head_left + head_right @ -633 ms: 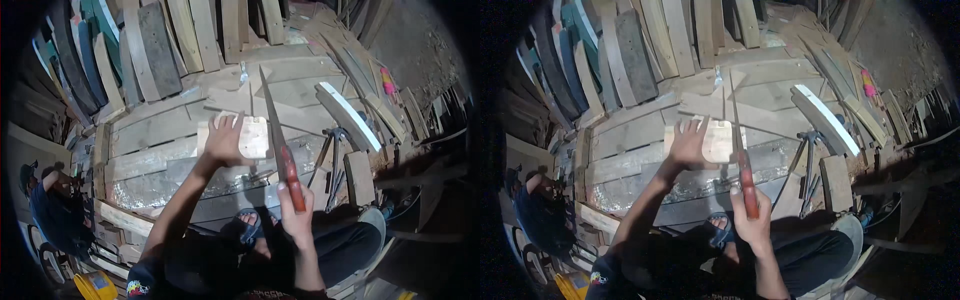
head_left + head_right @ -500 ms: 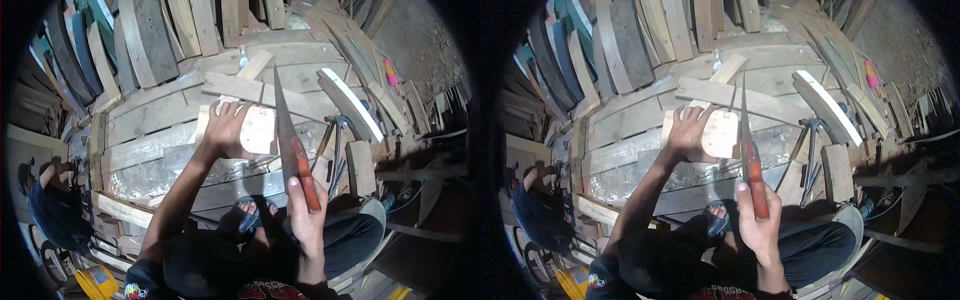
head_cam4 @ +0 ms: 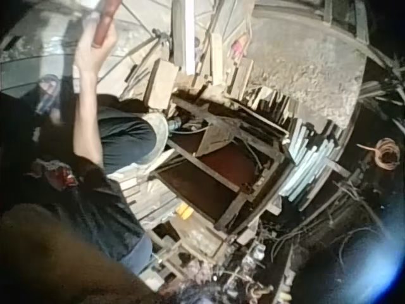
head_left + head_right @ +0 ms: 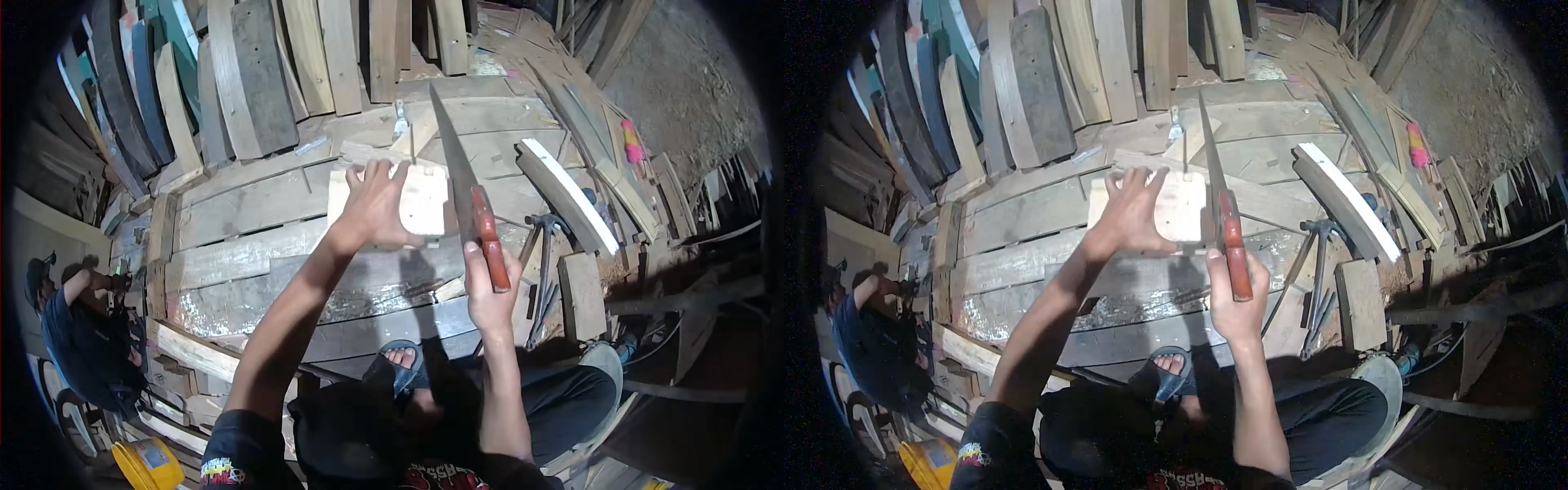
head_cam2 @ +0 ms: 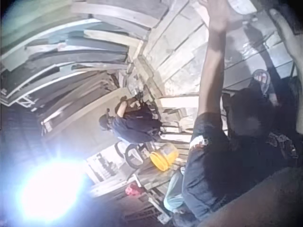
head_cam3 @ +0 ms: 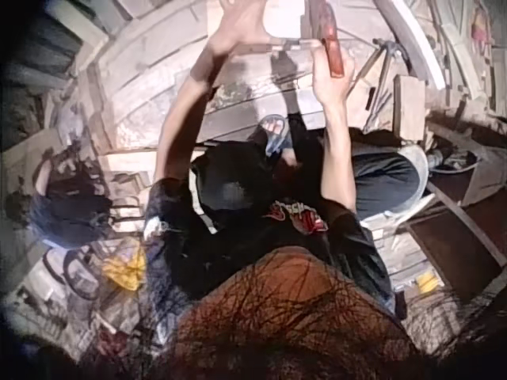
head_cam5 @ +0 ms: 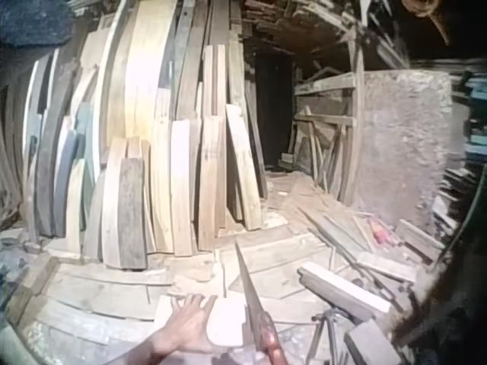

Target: Using a hand saw to cut through a block of wood in a workshop environment.

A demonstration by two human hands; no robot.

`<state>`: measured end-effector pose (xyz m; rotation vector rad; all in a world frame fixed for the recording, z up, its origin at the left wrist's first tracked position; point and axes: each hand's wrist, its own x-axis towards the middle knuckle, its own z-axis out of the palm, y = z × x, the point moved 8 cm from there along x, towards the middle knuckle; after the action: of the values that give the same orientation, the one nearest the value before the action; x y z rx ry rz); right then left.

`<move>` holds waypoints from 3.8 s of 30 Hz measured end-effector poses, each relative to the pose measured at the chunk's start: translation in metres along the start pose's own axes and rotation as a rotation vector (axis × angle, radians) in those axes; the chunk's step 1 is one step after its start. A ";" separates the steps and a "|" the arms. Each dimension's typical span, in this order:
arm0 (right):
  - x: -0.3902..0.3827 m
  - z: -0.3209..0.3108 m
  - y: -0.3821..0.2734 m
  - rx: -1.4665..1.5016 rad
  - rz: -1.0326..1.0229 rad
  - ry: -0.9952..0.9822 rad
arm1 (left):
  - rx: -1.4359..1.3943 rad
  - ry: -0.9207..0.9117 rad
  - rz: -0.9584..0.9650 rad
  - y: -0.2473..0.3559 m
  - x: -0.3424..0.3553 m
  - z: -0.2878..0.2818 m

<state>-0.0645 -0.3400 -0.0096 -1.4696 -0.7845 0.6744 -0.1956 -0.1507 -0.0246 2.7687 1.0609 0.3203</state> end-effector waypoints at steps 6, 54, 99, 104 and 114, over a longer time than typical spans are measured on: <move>0.023 -0.008 -0.018 0.017 -0.106 -0.048 | 0.024 0.091 -0.004 0.006 0.028 -0.004; -0.094 -0.117 -0.015 0.010 0.288 -0.074 | 0.187 0.070 -0.013 0.015 0.052 0.057; -0.005 -0.085 0.031 -0.100 -0.062 0.020 | 0.038 -0.001 0.032 0.046 0.044 0.066; 0.004 -0.060 0.029 -0.142 0.146 -0.048 | 0.039 -0.078 -0.046 0.014 0.054 0.057; 0.095 -0.050 0.047 -0.011 0.052 -0.026 | -0.017 0.057 0.024 0.048 0.037 0.064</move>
<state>0.0348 -0.2932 -0.0490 -1.4980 -0.7733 0.7310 -0.1217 -0.1660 -0.0702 2.7747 1.0340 0.4123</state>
